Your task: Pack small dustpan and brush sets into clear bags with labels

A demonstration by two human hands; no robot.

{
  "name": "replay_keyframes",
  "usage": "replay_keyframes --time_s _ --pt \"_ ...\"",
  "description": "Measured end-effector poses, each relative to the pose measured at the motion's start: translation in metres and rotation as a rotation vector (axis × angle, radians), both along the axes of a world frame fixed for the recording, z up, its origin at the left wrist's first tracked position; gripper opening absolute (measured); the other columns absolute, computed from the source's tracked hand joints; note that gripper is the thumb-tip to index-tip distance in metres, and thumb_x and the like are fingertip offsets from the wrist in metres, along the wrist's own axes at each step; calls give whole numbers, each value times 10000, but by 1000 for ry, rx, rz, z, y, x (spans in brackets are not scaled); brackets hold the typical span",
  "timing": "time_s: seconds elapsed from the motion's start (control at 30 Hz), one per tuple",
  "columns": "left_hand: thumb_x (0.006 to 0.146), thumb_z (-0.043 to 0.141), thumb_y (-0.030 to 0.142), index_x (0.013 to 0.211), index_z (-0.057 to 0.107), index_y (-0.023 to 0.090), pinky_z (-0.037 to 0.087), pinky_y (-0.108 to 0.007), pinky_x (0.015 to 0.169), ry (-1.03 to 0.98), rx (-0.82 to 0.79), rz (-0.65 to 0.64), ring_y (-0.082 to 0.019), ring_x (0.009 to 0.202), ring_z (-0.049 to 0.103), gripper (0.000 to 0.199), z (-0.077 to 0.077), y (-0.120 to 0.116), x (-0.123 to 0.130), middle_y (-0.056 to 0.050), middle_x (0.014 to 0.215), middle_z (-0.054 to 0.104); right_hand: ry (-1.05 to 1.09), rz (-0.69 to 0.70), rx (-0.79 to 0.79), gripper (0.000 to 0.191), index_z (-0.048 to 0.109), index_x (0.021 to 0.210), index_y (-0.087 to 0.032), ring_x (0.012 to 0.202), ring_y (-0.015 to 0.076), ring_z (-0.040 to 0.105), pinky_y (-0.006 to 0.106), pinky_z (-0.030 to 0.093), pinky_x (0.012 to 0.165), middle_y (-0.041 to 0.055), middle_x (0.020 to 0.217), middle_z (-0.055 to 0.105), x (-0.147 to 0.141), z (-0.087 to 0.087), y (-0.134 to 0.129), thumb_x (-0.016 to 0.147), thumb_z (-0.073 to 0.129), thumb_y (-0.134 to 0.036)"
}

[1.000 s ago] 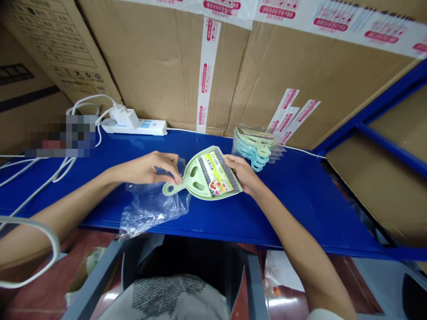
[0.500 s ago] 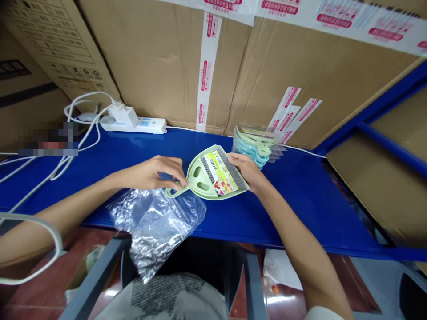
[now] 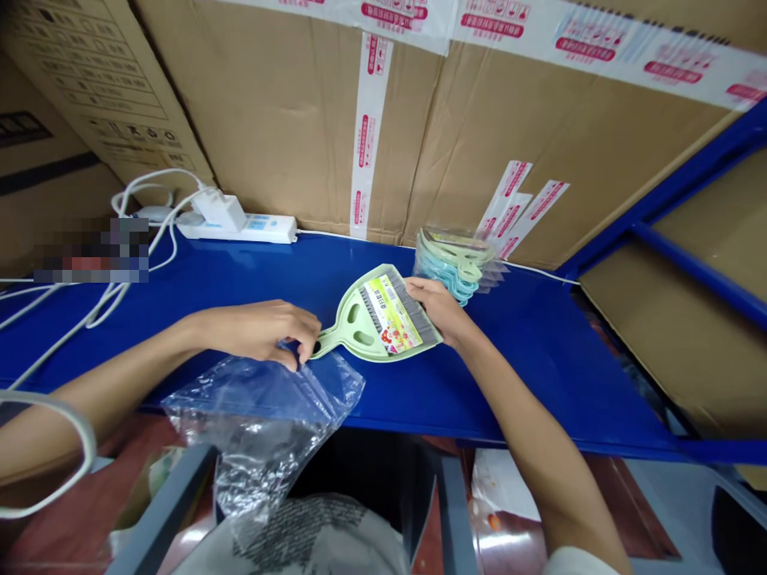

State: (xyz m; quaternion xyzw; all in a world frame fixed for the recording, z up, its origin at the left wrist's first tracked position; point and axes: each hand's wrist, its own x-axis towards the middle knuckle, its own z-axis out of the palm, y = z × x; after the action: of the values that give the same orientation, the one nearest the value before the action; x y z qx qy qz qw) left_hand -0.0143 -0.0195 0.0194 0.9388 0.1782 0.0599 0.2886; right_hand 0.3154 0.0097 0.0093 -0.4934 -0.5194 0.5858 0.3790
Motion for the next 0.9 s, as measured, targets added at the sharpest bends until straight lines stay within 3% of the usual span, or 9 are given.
replay_keyframes --time_s 0.23,0.43,0.6,0.9 --pt "766 949 238 766 762 254 298 -282 575 13 0 152 -126 609 614 188 -1 11 -14 61 710 682 -4 23 -14 196 851 1032 -217 807 223 777 311 586 736 50 926 853 -3 -1 -3 878 788 -322" --pt "867 863 212 820 832 236 386 -244 582 -23 -132 26 -123 614 628 62 6 17 -19 8 721 704 -17 29 -12 198 854 1036 -208 803 218 776 309 583 738 56 922 853 -4 -3 -3 880 784 -308" --pt "972 794 309 930 846 227 461 -259 656 -100 -134 10 -144 709 642 106 16 14 -17 -33 827 724 -1 56 32 234 857 1039 -217 818 231 774 323 579 750 53 933 853 -3 -1 -3 859 817 -361" --pt "963 815 313 910 833 245 500 -370 982 -276 44 70 -237 1098 636 88 12 10 -4 -92 1127 714 -15 120 44 303 863 1068 -223 835 233 783 334 581 789 55 959 858 -4 12 -14 841 838 -422"
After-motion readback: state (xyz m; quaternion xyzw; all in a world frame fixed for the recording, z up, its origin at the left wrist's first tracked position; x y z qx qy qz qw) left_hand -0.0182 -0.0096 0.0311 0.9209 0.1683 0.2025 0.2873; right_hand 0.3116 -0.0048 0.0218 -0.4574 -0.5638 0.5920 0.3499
